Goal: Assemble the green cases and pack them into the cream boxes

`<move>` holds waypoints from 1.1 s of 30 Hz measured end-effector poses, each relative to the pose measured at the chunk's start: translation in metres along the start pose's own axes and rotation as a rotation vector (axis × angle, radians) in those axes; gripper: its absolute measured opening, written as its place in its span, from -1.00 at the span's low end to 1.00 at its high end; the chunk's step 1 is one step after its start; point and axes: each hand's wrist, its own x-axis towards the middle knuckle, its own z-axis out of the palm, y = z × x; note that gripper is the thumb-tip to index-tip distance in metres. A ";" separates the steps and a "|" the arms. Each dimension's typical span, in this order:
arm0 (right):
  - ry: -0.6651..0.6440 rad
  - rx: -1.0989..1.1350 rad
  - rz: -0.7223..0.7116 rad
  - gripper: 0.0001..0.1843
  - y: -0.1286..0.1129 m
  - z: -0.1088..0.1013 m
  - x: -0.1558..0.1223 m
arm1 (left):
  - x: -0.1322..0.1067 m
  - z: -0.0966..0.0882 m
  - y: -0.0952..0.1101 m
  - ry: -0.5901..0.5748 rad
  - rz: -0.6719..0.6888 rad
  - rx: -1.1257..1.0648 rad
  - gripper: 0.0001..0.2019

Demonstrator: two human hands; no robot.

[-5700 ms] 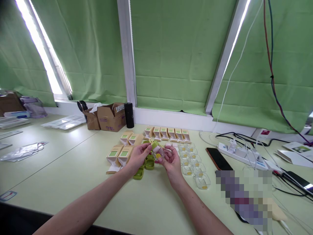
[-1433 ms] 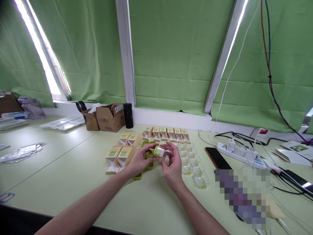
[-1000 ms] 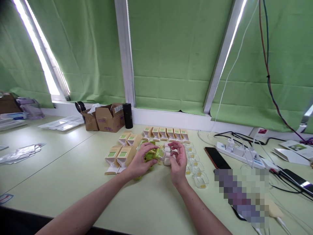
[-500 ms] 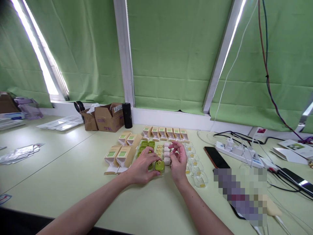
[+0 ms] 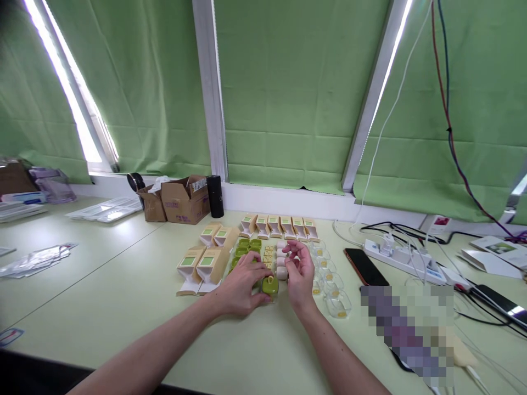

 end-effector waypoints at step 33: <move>-0.051 -0.011 0.011 -0.66 0.006 -0.002 -0.003 | 0.125 -0.029 -0.136 -0.249 -0.738 0.398 -0.62</move>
